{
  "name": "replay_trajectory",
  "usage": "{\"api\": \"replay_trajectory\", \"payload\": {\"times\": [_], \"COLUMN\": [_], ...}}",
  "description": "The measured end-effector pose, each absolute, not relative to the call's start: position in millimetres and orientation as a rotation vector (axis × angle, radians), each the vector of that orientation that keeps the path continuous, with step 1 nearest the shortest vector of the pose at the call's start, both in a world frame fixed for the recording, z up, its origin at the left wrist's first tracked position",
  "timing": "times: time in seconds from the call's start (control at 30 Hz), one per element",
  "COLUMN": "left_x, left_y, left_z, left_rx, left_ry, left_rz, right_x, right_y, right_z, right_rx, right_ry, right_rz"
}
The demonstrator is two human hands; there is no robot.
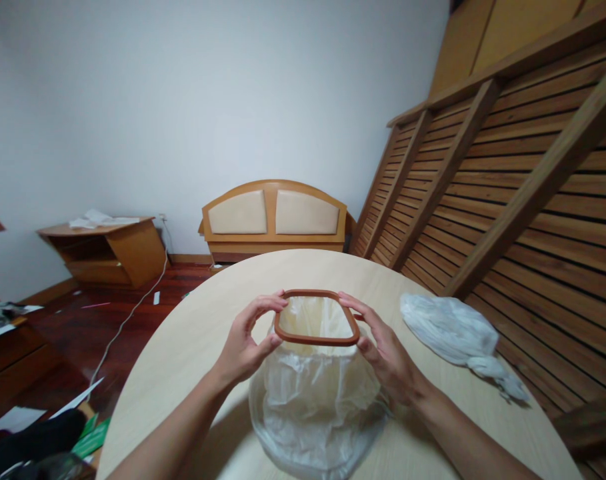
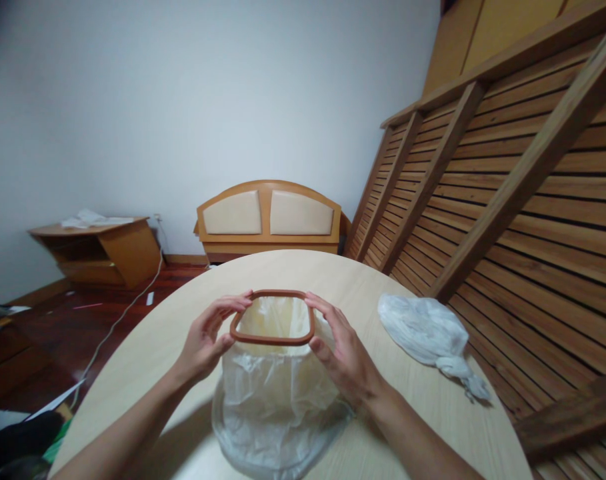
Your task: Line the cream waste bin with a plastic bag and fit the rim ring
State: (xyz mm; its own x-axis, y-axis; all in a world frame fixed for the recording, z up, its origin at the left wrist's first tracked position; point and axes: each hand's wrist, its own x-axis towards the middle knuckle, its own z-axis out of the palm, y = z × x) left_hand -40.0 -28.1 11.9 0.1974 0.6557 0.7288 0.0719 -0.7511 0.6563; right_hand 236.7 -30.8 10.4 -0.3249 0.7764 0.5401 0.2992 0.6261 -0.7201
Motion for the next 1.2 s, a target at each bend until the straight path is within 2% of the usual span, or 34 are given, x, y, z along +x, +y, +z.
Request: {"api": "replay_trajectory", "payload": {"times": [1.2], "left_x": [-48.7], "left_y": [-22.9], "left_z": [12.4], "left_rx": [2.107], "left_ry": [0.666], "left_rz": [1.521], "right_x": [240.8], "right_y": [-25.3], "right_z": [10.7], "right_rx": [-0.797], "right_ry": [-1.991], "right_rz": [0.533]}}
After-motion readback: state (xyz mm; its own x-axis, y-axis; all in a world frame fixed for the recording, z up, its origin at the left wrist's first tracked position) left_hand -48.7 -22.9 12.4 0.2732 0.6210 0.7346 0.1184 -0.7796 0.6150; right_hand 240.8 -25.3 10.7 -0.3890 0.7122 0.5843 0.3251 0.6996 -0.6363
